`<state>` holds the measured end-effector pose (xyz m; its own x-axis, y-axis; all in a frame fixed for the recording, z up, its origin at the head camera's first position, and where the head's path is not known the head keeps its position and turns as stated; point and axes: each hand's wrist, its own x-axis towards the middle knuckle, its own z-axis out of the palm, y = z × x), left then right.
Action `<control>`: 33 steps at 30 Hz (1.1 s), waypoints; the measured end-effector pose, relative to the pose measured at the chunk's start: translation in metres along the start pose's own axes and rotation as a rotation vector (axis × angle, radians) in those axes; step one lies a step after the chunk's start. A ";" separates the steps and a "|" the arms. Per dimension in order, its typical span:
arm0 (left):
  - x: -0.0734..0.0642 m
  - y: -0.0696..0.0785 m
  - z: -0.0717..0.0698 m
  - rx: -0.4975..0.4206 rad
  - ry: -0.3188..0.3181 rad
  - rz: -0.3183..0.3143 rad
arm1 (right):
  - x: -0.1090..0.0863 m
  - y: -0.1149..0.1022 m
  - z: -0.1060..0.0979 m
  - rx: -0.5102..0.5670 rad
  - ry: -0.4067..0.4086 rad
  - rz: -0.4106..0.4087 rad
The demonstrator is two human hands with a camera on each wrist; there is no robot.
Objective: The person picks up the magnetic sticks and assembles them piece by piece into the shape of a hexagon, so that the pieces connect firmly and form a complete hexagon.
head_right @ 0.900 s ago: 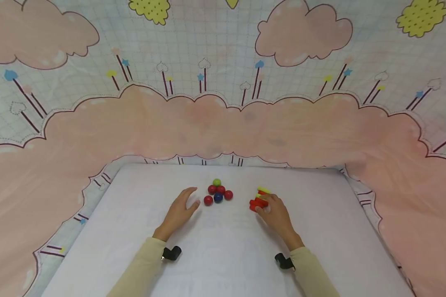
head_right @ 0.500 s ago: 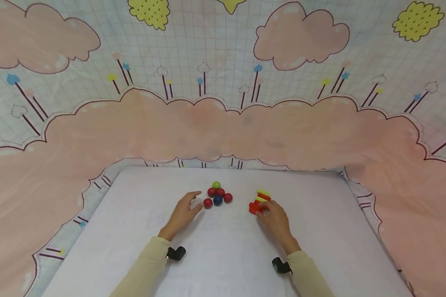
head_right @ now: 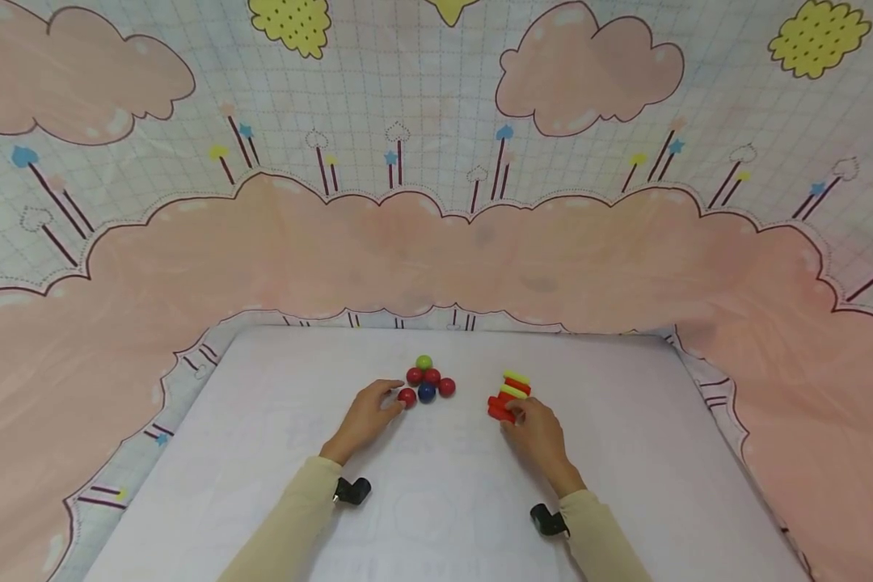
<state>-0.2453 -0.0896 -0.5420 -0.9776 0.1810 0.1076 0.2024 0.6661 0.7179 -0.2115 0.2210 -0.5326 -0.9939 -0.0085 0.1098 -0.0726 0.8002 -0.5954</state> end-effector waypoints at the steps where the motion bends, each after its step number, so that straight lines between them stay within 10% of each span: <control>1: 0.000 0.000 0.000 0.000 -0.001 0.002 | 0.000 0.000 0.000 0.001 -0.003 0.003; 25: 0.001 -0.002 0.006 0.017 0.006 -0.011 | -0.002 0.000 0.005 0.002 -0.038 0.072; 33: -0.003 -0.001 0.003 -0.023 0.023 0.003 | -0.004 -0.004 0.001 -0.006 0.027 -0.028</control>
<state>-0.2422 -0.0886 -0.5449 -0.9780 0.1663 0.1257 0.2045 0.6484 0.7334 -0.2075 0.2171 -0.5315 -0.9889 -0.0146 0.1478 -0.0996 0.8033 -0.5873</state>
